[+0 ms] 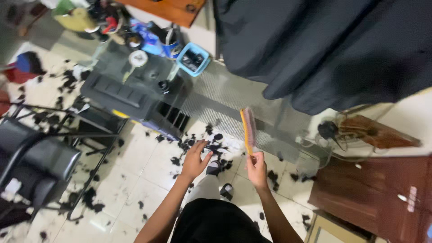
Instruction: The person brushes hair off a glass shelf using a brush, positions a mesh mat on the surface, and pushes a barber chair into place at a workstation.
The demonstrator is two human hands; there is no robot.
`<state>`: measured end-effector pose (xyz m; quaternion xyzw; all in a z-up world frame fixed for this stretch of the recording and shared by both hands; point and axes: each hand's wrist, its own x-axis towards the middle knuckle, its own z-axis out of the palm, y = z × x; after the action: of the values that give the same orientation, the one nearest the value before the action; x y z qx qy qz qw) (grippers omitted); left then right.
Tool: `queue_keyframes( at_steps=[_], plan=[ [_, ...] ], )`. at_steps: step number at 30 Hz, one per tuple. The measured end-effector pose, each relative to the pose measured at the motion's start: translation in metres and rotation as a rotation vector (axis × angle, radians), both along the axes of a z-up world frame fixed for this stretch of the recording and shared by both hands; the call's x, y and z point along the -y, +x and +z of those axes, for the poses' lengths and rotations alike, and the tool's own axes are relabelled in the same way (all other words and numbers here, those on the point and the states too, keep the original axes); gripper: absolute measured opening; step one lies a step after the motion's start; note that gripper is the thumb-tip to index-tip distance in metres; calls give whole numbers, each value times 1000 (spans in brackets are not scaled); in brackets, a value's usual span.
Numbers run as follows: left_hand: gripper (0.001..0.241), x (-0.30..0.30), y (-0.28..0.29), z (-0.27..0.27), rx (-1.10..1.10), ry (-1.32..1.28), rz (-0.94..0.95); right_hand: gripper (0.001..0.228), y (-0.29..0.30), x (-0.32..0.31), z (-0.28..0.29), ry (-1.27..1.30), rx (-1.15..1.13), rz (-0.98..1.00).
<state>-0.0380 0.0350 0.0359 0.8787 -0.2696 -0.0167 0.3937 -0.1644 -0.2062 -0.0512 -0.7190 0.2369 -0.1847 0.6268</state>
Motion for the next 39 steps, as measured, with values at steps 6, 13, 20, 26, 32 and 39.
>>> queue_keyframes(
  at_steps=[6,13,20,26,32,39],
  plan=[
    [45,-58,-32,33,-84,-73,220,20,14,-45,40,-95,-21,156],
    [43,-131,-46,59,-52,-222,392,18,48,-111,57,-109,-38,347],
    [47,-238,-47,75,-419,-318,644,20,97,-233,88,12,7,563],
    [39,-342,-38,57,-170,-415,597,25,136,-372,105,13,-180,595],
    [35,-413,-9,68,-158,-463,621,20,165,-464,95,187,6,673],
    [36,-439,41,68,-286,-482,611,14,204,-501,81,143,-37,618]
  ],
)
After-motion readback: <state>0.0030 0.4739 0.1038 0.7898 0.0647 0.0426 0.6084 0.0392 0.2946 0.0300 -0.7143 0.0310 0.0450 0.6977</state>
